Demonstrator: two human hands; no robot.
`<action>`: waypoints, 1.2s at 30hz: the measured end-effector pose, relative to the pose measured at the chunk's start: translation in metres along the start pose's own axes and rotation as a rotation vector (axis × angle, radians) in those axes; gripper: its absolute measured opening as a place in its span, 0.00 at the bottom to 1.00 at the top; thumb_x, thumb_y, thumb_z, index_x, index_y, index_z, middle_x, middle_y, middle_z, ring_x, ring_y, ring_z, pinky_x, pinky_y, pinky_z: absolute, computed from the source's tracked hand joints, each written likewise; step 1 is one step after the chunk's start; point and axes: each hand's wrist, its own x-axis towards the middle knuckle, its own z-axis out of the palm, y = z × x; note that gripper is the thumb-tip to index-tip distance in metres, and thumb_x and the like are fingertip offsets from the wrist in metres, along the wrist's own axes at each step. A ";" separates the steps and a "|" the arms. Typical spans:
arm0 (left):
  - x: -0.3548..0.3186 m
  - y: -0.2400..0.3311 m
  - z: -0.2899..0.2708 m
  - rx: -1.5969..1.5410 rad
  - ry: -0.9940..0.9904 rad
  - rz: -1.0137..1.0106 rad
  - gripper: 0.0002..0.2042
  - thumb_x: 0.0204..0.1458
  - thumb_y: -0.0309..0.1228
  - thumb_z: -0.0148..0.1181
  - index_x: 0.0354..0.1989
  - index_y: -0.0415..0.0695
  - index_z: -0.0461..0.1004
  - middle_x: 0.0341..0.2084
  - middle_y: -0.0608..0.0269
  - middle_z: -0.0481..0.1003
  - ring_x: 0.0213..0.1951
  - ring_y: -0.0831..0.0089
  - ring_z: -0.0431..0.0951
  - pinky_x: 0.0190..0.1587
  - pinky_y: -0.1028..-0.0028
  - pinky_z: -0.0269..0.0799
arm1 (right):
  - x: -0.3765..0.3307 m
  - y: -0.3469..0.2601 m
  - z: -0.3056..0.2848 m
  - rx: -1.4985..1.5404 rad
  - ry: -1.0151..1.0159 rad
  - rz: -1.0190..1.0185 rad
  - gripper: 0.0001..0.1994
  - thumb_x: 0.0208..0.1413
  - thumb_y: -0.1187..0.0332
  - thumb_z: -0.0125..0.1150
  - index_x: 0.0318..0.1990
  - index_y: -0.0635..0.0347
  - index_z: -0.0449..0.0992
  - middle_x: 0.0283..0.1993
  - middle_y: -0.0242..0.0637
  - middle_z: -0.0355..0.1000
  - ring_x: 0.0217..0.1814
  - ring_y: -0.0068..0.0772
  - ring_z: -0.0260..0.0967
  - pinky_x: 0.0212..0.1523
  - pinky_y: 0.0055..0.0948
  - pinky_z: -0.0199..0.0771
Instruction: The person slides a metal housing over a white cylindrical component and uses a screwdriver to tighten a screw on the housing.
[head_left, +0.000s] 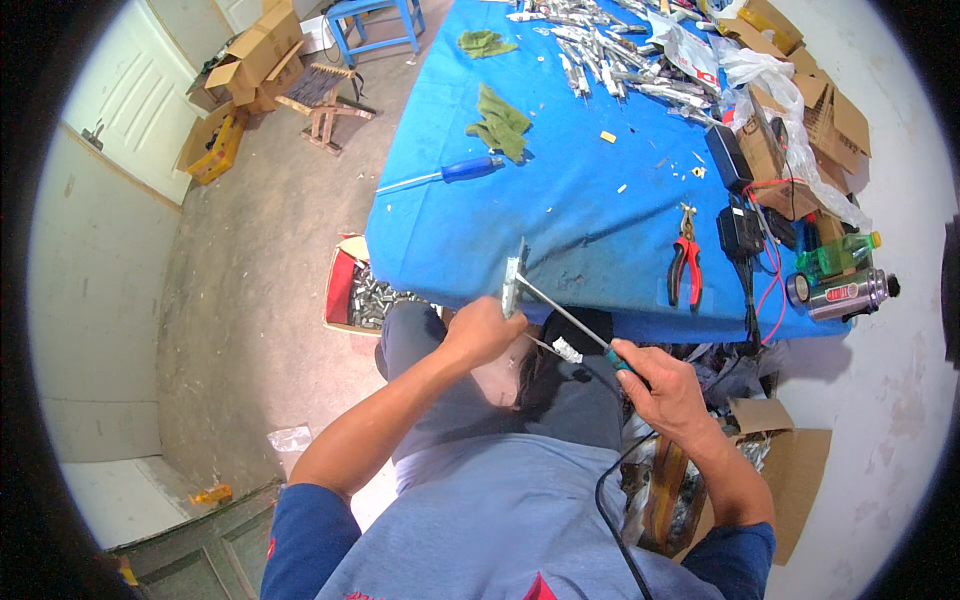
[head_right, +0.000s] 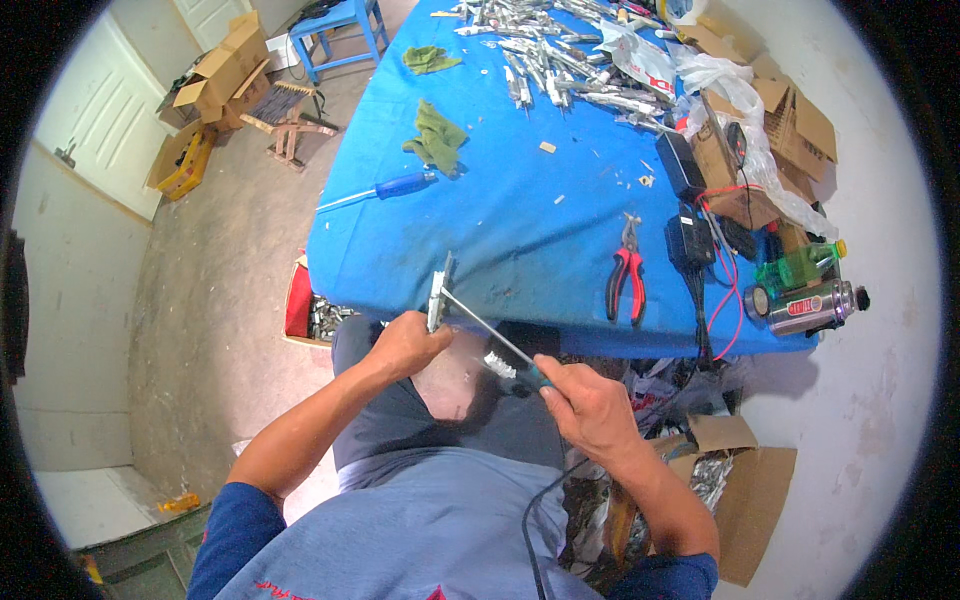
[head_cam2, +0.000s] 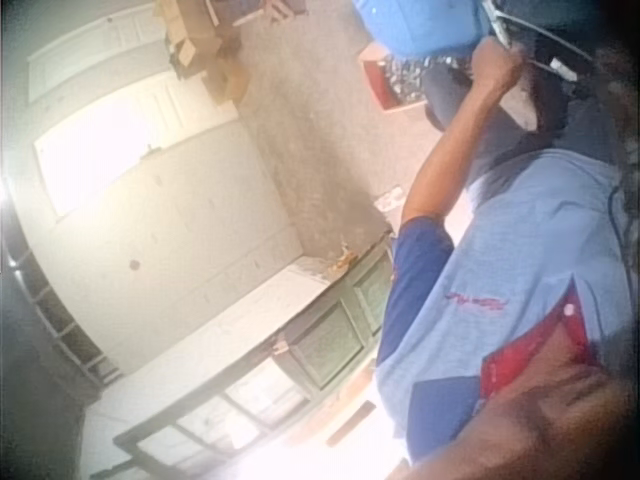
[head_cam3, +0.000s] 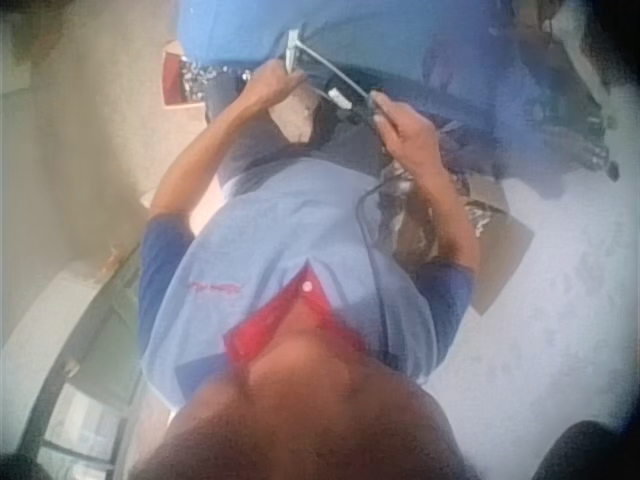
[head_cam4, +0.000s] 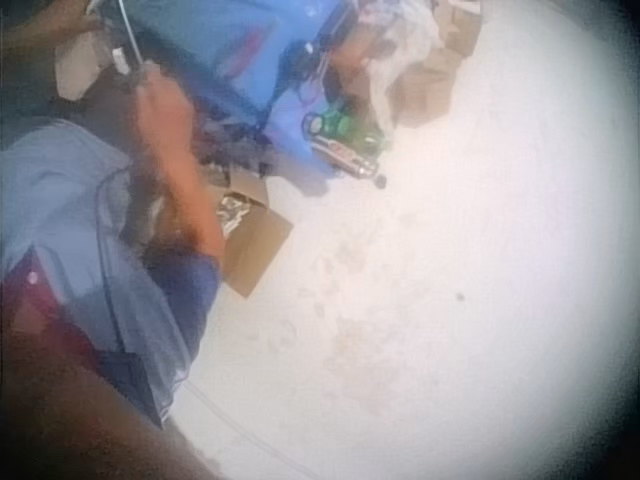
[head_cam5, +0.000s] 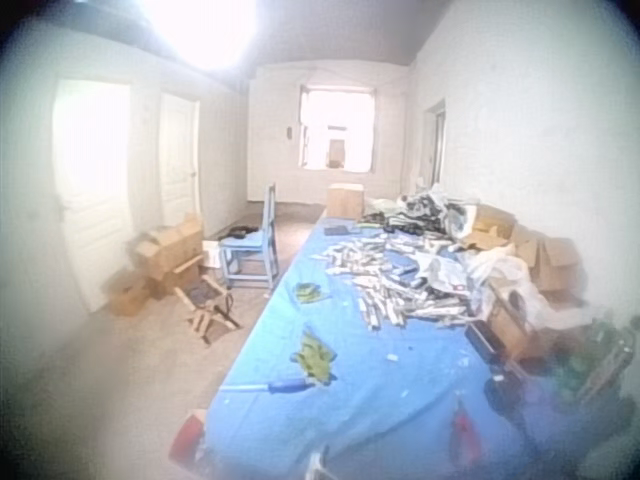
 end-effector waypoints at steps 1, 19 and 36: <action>0.000 0.002 -0.002 0.020 -0.016 -0.014 0.22 0.50 0.44 0.56 0.26 0.32 0.78 0.24 0.36 0.76 0.33 0.41 0.79 0.40 0.53 0.73 | 0.001 -0.001 0.000 -0.028 -0.005 -0.015 0.21 0.53 0.72 0.63 0.56 0.58 0.73 0.38 0.44 0.75 0.36 0.47 0.74 0.36 0.38 0.75; 0.007 0.004 -0.009 -0.025 -0.051 -0.054 0.22 0.48 0.43 0.58 0.27 0.29 0.78 0.26 0.33 0.77 0.36 0.40 0.80 0.41 0.54 0.75 | 0.037 -0.008 -0.025 0.183 -0.197 0.144 0.16 0.58 0.69 0.59 0.54 0.59 0.76 0.26 0.41 0.73 0.25 0.38 0.72 0.27 0.34 0.70; 0.012 -0.004 -0.014 -0.181 -0.047 -0.028 0.22 0.49 0.42 0.59 0.27 0.27 0.74 0.21 0.50 0.74 0.27 0.65 0.75 0.30 0.63 0.70 | 0.006 0.005 0.027 1.201 -0.227 0.761 0.19 0.65 0.63 0.54 0.61 0.57 0.71 0.30 0.31 0.72 0.20 0.16 0.65 0.16 0.16 0.62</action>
